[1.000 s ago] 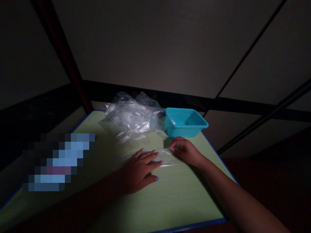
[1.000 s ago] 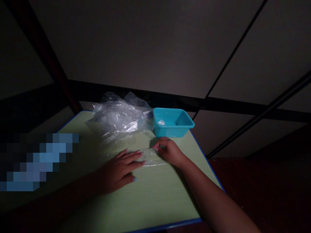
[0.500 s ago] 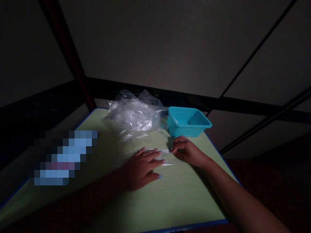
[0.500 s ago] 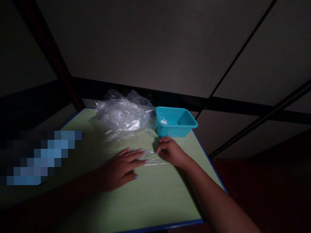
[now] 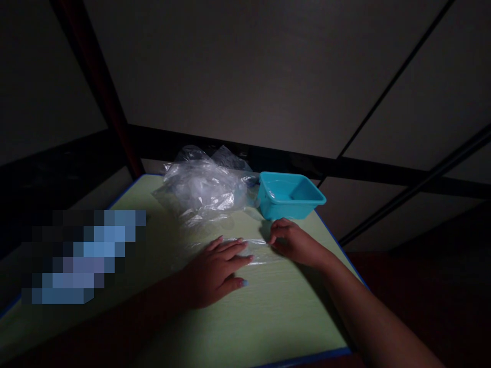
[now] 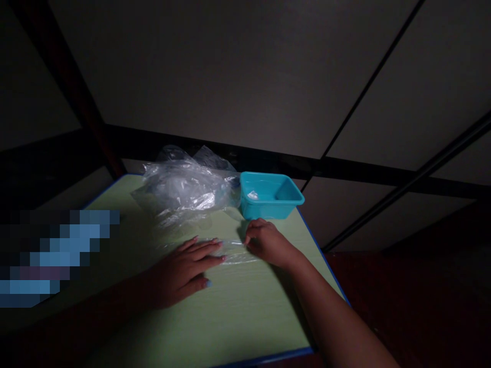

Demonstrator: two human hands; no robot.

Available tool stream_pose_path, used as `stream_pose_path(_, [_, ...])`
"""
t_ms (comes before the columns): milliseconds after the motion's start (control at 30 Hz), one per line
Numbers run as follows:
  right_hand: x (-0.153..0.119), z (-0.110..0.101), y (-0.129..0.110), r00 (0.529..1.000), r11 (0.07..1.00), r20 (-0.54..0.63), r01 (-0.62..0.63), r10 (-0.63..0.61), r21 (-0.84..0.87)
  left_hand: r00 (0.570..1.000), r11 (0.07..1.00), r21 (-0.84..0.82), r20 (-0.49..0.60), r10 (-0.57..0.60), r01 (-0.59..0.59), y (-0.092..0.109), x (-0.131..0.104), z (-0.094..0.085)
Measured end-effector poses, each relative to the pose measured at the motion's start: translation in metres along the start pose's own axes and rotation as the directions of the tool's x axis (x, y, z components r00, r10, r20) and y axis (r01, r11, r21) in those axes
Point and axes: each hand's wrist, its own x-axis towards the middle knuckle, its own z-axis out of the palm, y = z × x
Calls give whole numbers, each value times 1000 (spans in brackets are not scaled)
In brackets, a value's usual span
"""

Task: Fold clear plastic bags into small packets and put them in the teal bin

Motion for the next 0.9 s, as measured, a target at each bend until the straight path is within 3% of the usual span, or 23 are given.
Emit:
stream_pose_path(267, [-2,0,2,1000,1000,24,-13,13,-18,1000,998,63,3,14,-14,-1,-1,0])
stream_pose_path(467, [-4,-2,0,999,999,45,-18,20,-47,998,992,128,-60,27,-19,-1,2,-1])
stream_pose_path(900, [-5,-5,-7,994,985,83,-51,65,-166,992,991,121,103,-69,56,7,13,-8])
